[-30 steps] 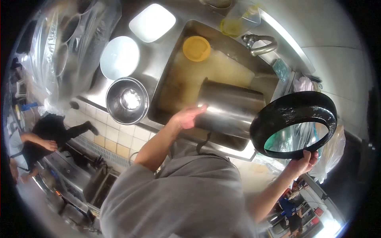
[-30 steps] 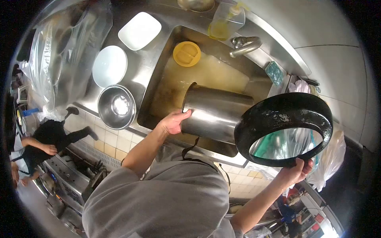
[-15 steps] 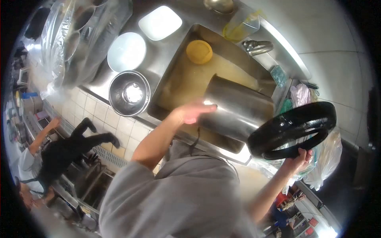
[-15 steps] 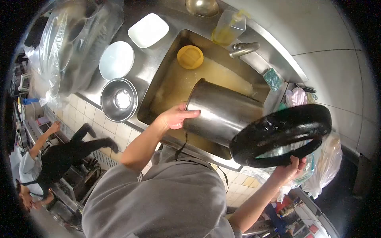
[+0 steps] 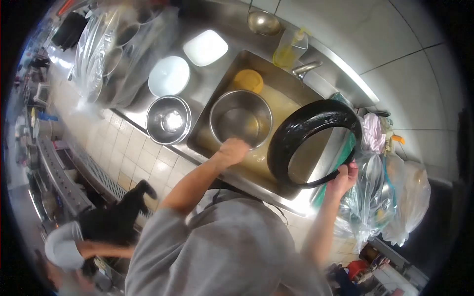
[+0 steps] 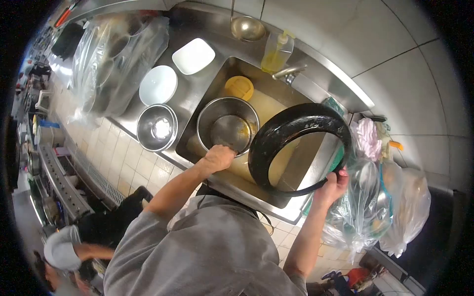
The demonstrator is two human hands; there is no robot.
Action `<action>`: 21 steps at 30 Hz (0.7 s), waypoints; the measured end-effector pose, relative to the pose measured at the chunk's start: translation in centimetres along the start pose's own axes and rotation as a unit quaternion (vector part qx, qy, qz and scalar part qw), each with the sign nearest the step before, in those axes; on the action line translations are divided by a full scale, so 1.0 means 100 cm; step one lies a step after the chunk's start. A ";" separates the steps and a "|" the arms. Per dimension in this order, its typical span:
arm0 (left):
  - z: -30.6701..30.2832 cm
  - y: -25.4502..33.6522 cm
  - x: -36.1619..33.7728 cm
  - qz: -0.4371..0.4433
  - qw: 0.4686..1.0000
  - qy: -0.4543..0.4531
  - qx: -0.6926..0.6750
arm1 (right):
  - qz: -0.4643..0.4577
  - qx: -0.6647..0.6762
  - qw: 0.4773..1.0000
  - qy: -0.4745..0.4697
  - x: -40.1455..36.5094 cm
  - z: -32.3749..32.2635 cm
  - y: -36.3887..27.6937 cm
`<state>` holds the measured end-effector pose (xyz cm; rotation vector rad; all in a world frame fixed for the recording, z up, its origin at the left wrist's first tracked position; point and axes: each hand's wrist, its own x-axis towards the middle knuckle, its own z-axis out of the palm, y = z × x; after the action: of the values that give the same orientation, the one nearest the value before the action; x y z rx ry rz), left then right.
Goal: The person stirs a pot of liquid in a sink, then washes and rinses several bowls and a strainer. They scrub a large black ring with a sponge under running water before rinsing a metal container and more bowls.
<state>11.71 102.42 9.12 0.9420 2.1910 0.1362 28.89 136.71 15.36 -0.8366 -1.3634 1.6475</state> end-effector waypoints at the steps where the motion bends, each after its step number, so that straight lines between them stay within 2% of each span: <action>1: -0.009 -0.002 -0.002 0.008 1.000 0.001 0.000 | -0.005 -0.026 1.000 0.000 -0.004 0.001 0.000; 3: -0.020 -0.007 -0.010 0.063 0.994 0.079 -0.034 | -0.012 -0.060 0.998 0.007 -0.009 0.007 0.002; 4: -0.020 -0.015 -0.012 0.074 0.994 0.074 -0.036 | -0.015 -0.066 0.998 0.008 -0.013 0.010 0.004; 6: -0.025 -0.036 -0.015 0.119 0.957 0.152 -0.215 | -0.026 -0.072 0.997 0.024 -0.018 0.017 0.016; 7: -0.034 -0.042 -0.018 0.137 0.957 0.146 -0.209 | -0.023 -0.095 0.995 0.020 -0.020 0.023 0.026; 8: -0.041 -0.045 -0.025 0.118 0.852 0.131 -0.493 | -0.019 -0.118 0.993 0.020 -0.024 0.025 0.033; 9: -0.051 -0.048 -0.031 0.079 0.671 0.097 -0.731 | 0.017 -0.107 0.994 0.028 -0.036 0.052 0.022; 10: -0.061 -0.051 -0.035 0.087 0.658 0.112 -0.740 | 0.055 -0.092 0.994 0.035 -0.048 0.083 0.013; 12: -0.085 -0.057 -0.038 0.076 0.702 0.149 -0.692 | 0.040 -0.064 0.997 -0.014 -0.050 0.087 0.050; 14: -0.102 -0.067 -0.037 0.039 0.714 0.189 -0.674 | 0.033 -0.093 0.995 -0.004 -0.058 0.113 0.049; 15: -0.118 -0.069 -0.040 0.034 0.751 0.198 -0.629 | 0.059 -0.096 0.994 -0.013 -0.061 0.126 0.038; 16: -0.125 -0.067 -0.037 0.037 0.758 0.189 -0.624 | 0.035 -0.120 0.992 -0.033 -0.059 0.126 0.046; 18: -0.136 -0.065 -0.036 0.094 0.828 0.175 -0.524 | 0.051 -0.097 0.992 -0.056 -0.059 0.132 0.057; 19: -0.147 -0.060 -0.037 0.052 0.859 0.175 -0.479 | 0.053 -0.093 0.993 -0.057 -0.059 0.135 0.059; 20: -0.150 -0.059 -0.033 0.050 0.859 0.177 -0.477 | 0.042 -0.123 0.990 -0.060 -0.058 0.137 0.061; 21: -0.153 -0.056 -0.028 0.065 0.890 0.222 -0.393 | 0.030 -0.153 0.986 -0.062 -0.056 0.139 0.061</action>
<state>-0.50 99.25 19.84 0.6051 2.1377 1.3080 18.06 125.14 12.02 -0.9718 -1.7233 1.5798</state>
